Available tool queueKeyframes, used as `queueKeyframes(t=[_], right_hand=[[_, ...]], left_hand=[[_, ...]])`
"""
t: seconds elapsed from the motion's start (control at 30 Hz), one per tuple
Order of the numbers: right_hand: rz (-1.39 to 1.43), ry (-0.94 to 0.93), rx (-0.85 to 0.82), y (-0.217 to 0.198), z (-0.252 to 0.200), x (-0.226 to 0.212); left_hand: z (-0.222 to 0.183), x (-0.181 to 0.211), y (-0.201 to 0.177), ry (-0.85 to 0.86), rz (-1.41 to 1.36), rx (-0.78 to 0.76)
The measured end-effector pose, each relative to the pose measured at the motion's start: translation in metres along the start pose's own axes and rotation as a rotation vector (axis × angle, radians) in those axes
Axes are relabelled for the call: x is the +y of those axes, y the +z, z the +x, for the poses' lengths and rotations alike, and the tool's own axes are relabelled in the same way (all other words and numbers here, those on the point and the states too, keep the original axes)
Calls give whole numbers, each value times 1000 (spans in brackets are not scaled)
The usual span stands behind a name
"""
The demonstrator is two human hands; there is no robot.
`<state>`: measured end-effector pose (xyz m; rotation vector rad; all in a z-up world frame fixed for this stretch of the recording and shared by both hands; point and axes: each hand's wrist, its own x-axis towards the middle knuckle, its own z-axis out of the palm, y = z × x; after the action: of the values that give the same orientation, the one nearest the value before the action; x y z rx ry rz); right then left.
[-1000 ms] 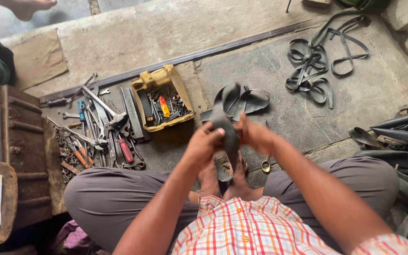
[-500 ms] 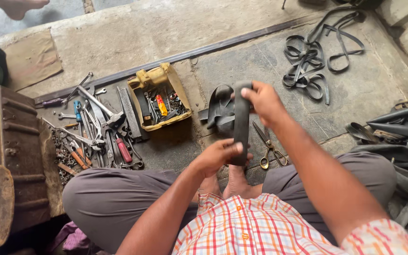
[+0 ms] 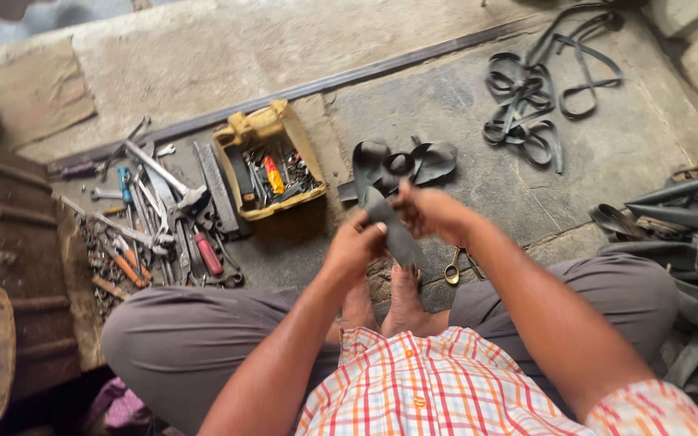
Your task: The person cuts a rubber tube into strips using scissors while sitting on the floor.
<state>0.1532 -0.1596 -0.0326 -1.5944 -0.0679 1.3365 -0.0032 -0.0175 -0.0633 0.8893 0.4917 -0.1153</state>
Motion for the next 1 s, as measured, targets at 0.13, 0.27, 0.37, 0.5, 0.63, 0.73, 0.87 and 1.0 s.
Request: queueKeyframes(t=[0.13,0.27,0.37,0.5,0.63,0.73,0.87,1.0], right_hand=[[18,-128,-131,19,-23,41],[-34,-225,-36,20,-20,44],[-22,-155,51,-7,-11,41],[-673,-65,661,-87,12,80],[-1111,486,563,-124,42,159],[-1136,601,474,-103,52,189],[-1146,462,597,-96,62,200],[-1158,433,588,-102,65,198]], left_hand=[[11,15,-19,91,0,123],[12,13,-21,5,-2,81],[17,12,-21,94,47,146],[20,30,-42,418,96,253],[18,50,-62,501,-118,445],[19,56,-58,447,-227,447],[15,53,-52,366,-270,359],[17,53,-56,315,-213,382]])
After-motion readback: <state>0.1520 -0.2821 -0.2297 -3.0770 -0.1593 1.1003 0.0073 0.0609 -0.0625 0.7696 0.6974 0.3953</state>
